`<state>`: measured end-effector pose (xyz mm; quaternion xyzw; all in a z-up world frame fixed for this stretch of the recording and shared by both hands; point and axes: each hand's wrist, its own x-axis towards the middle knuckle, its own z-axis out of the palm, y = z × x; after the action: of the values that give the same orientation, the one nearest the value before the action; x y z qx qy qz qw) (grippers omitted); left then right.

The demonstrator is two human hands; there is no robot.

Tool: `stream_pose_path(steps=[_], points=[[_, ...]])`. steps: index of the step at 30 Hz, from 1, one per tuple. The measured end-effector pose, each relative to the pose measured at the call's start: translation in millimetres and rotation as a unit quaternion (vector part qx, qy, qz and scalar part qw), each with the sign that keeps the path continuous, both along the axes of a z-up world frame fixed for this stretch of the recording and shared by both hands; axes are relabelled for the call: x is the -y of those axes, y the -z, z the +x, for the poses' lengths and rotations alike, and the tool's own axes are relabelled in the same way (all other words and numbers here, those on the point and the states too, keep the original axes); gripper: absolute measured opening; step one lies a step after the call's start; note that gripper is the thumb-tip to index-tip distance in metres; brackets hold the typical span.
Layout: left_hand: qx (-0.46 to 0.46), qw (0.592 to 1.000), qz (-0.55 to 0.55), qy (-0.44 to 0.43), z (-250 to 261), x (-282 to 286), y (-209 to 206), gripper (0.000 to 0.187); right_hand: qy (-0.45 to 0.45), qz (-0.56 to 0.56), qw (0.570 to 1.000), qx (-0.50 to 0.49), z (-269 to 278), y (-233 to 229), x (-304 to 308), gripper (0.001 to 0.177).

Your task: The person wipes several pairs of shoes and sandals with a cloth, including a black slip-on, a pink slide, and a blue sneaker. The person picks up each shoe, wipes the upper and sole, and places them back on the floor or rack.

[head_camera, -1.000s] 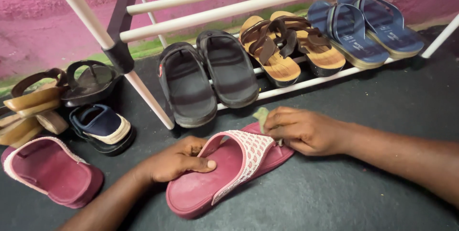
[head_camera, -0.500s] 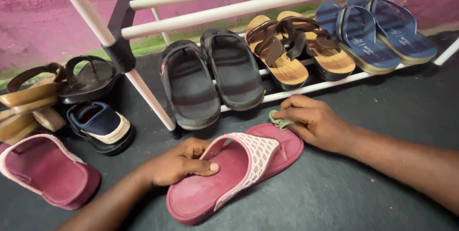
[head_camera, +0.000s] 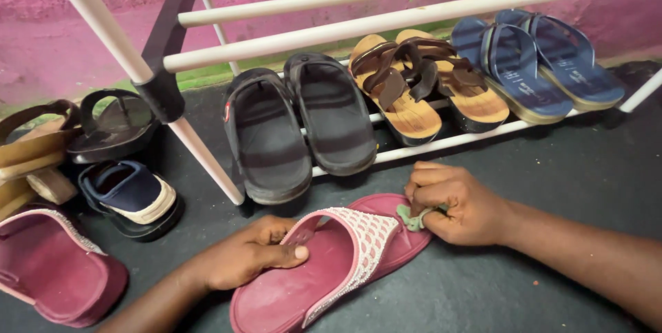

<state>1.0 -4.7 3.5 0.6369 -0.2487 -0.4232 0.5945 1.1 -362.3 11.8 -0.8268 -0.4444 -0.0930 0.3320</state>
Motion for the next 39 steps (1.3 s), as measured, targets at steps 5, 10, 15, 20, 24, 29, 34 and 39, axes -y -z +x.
stream_pose_path(steps=[5,10,15,20,24,29,34,39], points=[[-0.012,1.000,0.002,-0.013,0.1,0.7,1.6,0.040,-0.004,0.014,1.000,-0.012,-0.7,1.4,-1.7,0.014],[0.012,1.000,-0.003,-0.026,-2.7,2.1,1.6,0.039,0.050,0.021,0.998,0.032,-13.1,1.8,-11.1,0.038],[0.048,0.998,0.014,-0.036,-6.9,4.8,-0.5,0.037,0.184,0.058,0.981,-0.014,-12.9,6.4,-10.7,0.030],[0.109,0.993,0.042,-0.028,-7.7,6.2,-3.5,0.031,0.080,0.040,0.996,0.026,-13.2,1.8,-11.9,0.038],[0.095,0.994,0.040,-0.037,-7.8,7.1,-4.2,0.029,-0.057,-0.005,0.998,-0.007,-17.3,-6.2,-17.0,0.043],[0.083,0.995,0.030,-0.044,-3.1,9.6,0.4,0.029,-0.032,-0.052,0.998,-0.031,-6.2,-10.4,-13.1,0.032],[0.050,0.997,0.014,-0.064,-5.3,12.4,3.4,0.029,0.047,-0.064,0.995,-0.059,-10.0,-12.5,-10.8,0.019],[0.065,0.994,0.014,-0.092,-6.0,11.4,8.5,0.033,0.153,-0.154,0.973,0.078,-43.2,-10.4,-10.5,0.024]])
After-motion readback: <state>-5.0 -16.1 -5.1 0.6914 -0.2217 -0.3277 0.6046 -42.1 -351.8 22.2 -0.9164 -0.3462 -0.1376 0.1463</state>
